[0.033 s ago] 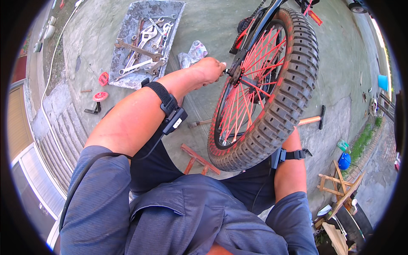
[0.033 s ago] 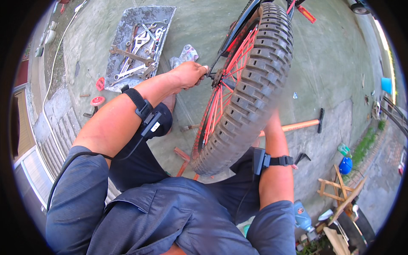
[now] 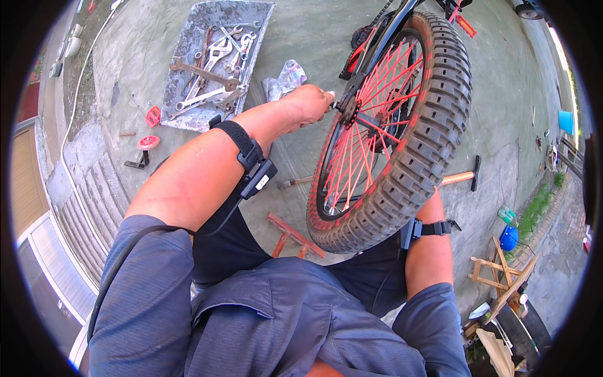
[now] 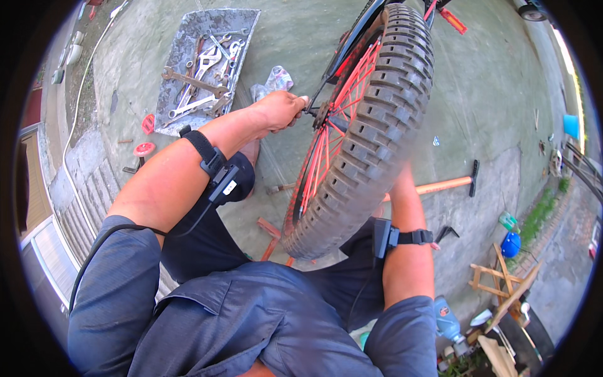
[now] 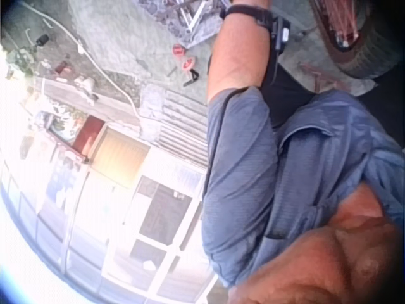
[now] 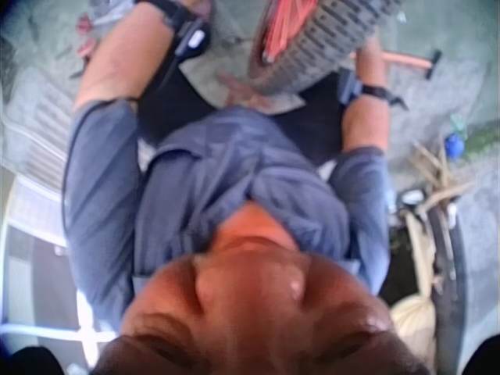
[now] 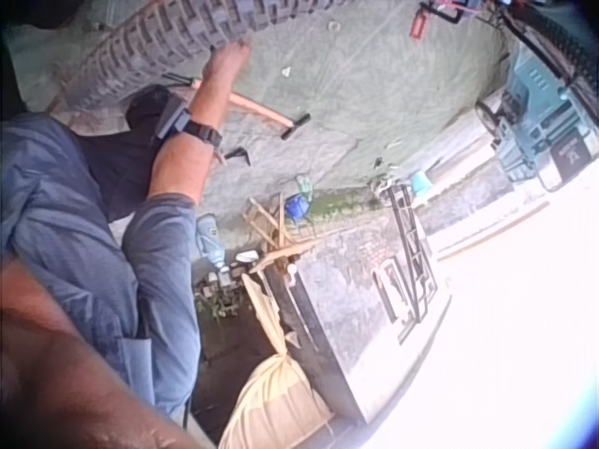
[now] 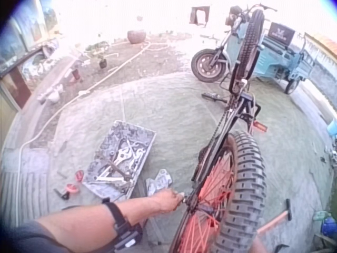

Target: The person manipulates a bicycle wheel and axle by hand while sitting on the ground. They use a cloth to wipe down the central hub and axle area before reinserting the wheel into the frame.

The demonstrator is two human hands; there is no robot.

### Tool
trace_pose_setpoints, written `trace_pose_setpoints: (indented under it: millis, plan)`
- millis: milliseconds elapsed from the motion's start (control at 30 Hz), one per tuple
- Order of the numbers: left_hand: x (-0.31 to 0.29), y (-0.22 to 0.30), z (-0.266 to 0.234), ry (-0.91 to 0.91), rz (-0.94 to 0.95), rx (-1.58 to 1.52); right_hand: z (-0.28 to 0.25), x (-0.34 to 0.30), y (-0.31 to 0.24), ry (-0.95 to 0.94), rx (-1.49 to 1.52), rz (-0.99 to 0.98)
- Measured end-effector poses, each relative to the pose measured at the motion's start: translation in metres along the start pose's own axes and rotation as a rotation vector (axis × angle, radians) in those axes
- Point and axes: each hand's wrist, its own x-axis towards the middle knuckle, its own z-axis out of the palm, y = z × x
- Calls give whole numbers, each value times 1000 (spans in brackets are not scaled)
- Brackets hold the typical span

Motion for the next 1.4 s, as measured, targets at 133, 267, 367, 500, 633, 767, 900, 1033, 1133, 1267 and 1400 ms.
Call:
trace_pose_setpoints:
  millis: [133,267,367,500,633,767,900,1033,1133,1267,1400]
  plan:
    - [-8,10,2,18,-62,-3,0,-1,1,3,5,3]
    - [3,3,-1,-43,-24,67,1,-1,1,4,7,5]
    - [9,-2,-3,-75,6,88,1,0,0,3,9,8]
    - [6,-1,-1,-61,7,58,1,0,-1,6,12,7]
    - [-5,10,2,-22,9,108,1,0,0,10,22,9]
    - [-9,7,5,-96,90,79,1,-1,0,10,28,11]
    - [-8,5,6,-117,124,113,1,-1,0,14,33,13]
    - [-8,7,9,-114,140,119,2,3,-4,17,37,4]
    - [-7,6,10,-103,162,112,5,11,-9,16,42,-2]
    - [-7,7,11,-106,152,102,10,26,-17,19,41,-17]
    - [-5,9,10,-124,107,96,13,30,-17,20,49,-13]
